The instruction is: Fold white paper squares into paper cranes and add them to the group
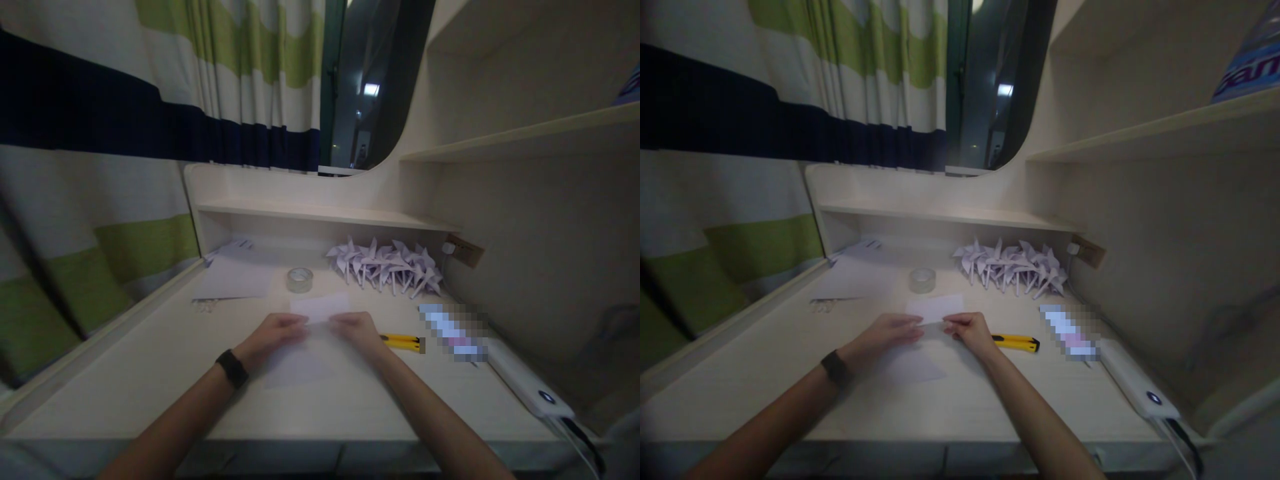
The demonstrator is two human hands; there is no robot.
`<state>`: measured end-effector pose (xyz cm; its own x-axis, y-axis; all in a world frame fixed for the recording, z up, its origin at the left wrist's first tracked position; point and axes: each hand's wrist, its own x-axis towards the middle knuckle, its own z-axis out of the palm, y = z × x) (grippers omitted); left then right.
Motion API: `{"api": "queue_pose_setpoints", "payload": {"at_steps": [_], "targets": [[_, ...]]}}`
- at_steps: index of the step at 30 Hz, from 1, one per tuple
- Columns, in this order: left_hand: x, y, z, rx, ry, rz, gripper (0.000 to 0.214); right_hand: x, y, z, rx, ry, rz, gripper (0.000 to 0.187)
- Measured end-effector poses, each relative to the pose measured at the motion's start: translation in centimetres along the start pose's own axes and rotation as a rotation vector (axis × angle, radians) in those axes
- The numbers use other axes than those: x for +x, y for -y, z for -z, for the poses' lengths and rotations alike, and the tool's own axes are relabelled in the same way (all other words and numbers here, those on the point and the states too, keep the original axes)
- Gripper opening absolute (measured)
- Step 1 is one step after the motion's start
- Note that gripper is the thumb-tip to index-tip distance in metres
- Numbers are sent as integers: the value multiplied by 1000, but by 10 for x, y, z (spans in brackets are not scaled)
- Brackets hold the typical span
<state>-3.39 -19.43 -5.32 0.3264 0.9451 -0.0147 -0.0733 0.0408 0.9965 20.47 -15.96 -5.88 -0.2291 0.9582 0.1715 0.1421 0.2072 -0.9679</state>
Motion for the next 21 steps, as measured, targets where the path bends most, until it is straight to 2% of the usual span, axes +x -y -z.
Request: {"api": "queue_pose_setpoints", "payload": {"at_steps": [2,6,10,13,16,19,21], "targets": [[-7,1,-1,155,6,-70,47,2,-3,2,79,-30,-17,35],[-28,6,-4,706,27,-324,41,8,-10,7,149,-150,-19,40],[-44,17,-5,1065,201,-358,42,10,-13,8,142,-254,-45,43],[-48,19,4,1141,291,-332,41,10,-11,7,135,-254,-42,44],[-49,11,21,1100,328,-316,40,9,-10,8,123,-269,-23,43],[-45,-4,37,991,309,-285,38,8,-9,8,142,-274,-28,41],[-34,-14,42,932,214,-296,41,9,-7,4,179,-264,-56,40]]}}
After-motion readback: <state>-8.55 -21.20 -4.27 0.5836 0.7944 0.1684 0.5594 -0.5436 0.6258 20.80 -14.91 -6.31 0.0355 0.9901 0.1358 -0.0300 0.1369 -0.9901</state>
